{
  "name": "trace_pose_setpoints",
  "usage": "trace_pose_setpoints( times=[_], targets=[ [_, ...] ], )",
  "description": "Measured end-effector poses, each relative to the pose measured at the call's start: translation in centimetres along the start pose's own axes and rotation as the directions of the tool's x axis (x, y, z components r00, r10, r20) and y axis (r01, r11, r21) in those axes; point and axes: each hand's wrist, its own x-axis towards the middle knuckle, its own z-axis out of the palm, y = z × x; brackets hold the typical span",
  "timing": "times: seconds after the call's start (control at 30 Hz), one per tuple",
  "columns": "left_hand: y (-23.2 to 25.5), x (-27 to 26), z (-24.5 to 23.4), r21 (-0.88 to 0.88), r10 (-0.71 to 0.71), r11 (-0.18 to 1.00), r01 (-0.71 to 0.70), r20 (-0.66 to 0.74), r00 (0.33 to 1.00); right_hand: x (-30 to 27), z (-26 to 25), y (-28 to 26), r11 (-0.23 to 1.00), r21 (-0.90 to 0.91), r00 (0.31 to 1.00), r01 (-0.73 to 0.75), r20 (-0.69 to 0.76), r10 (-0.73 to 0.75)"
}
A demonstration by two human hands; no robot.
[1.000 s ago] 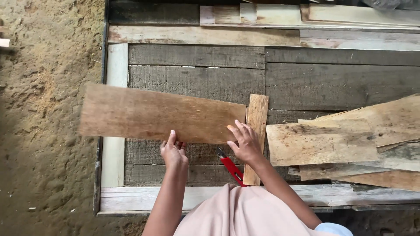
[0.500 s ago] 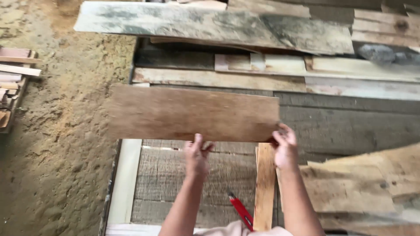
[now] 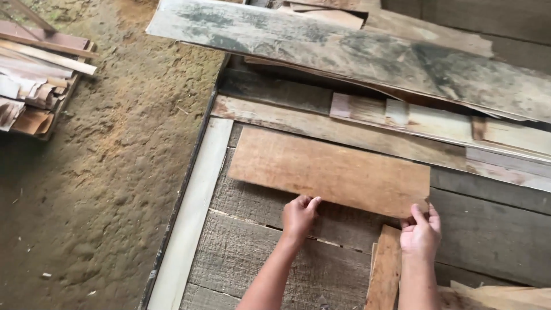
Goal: The person arranges wooden planks on a wooden workbench, using a red utility knife to mark and trim pieces. They repeatedly pick up, position, and adjust planks to fit together, occasionally using a smaller piece as a guide for alignment.
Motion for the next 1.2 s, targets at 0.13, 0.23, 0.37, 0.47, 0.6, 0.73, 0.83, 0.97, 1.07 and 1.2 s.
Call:
trace_pose_setpoints(
  times=[0.13,0.23,0.37,0.47,0.6,0.73,0.83,0.97,1.07,1.2],
  targets=[
    [-3.8,2.5,1.6,0.469,0.492,0.828,-0.309,-0.341,0.801,0.1,2.0,0.2,0.997,-0.076,0.999,0.031,-0.011,-0.032],
    [-4.2,3.2,0.5,0.545,0.640,0.729,-0.414,-0.330,0.694,0.7,2.6,0.5,0.996,-0.076,0.998,0.056,0.019,-0.055],
    [-3.5,3.5,-0.4,0.577,0.587,0.724,-0.377,-0.231,0.776,0.6,3.7,1.0,0.930,-0.327,0.980,0.166,-0.053,-0.193],
    [-2.8,3.1,-0.5,0.577,0.595,0.728,-0.371,-0.262,0.760,2.4,1.7,3.0,0.730,-0.607,0.921,0.315,0.010,-0.389],
    [-3.1,3.4,0.0,0.601,0.615,0.719,-0.348,-0.318,0.722,2.7,1.2,3.5,0.438,-0.820,0.865,0.367,0.128,-0.485],
    [-2.5,3.1,-0.3,0.595,0.595,0.731,-0.334,-0.318,0.738,0.9,1.8,3.0,0.353,-0.857,0.851,0.375,0.168,-0.498],
    [-2.3,2.9,-0.4,0.578,0.576,0.745,-0.332,-0.308,0.757,0.9,1.6,3.2,0.345,-0.857,0.854,0.383,0.187,-0.486],
    [-2.6,4.9,-0.5,0.561,0.551,0.766,-0.314,-0.323,0.769,1.6,1.8,3.8,0.232,-0.876,0.799,0.424,0.241,-0.551],
    [-1.7,7.2,-0.8,0.565,0.555,0.765,-0.310,-0.334,0.762,2.3,1.8,4.5,0.189,-0.862,0.742,0.470,0.270,-0.614],
    [1.7,8.5,-1.3,0.611,0.566,0.730,-0.306,-0.290,0.771,2.7,2.3,4.2,0.142,-0.869,0.707,0.473,0.279,-0.650]
  ],
)
